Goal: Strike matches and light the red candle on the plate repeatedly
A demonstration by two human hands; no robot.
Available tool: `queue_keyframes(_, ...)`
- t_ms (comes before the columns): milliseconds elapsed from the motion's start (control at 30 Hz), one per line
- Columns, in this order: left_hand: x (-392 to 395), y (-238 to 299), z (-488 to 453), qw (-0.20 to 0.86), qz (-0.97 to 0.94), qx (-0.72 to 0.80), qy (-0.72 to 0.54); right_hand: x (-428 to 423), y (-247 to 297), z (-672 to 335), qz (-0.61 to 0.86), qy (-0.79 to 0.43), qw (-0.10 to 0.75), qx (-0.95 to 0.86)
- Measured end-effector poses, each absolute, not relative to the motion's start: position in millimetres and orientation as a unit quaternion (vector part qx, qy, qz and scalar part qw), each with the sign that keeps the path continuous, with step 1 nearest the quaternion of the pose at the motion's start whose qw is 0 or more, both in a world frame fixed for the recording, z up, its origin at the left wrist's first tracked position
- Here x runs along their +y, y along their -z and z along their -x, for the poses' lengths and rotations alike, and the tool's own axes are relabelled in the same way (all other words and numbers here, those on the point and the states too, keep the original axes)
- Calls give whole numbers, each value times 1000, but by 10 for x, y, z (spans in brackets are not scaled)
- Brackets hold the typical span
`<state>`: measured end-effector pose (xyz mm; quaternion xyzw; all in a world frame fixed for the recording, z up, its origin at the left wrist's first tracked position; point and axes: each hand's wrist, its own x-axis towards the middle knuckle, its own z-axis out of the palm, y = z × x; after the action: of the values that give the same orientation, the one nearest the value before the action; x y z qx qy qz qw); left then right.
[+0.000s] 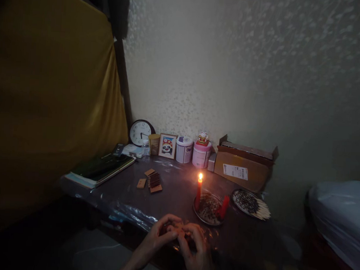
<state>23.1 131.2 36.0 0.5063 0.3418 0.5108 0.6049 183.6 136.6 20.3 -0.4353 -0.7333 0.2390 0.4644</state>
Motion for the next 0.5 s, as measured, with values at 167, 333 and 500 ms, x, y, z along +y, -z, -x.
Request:
queue_keyframes(167, 1312, -344, -237, 603, -510, 340, -511, 1355, -221, -1851, 437, -216, 467, -738)
queue_keyframes(333, 1314, -347, -229, 601, -512, 339, -511, 1350, -216, -1848, 443, -232, 460, -734)
queue_keyframes(500, 1329, -326, -233, 599, -510, 341, -515, 1352, -233, -1843, 439, -231, 458, -737)
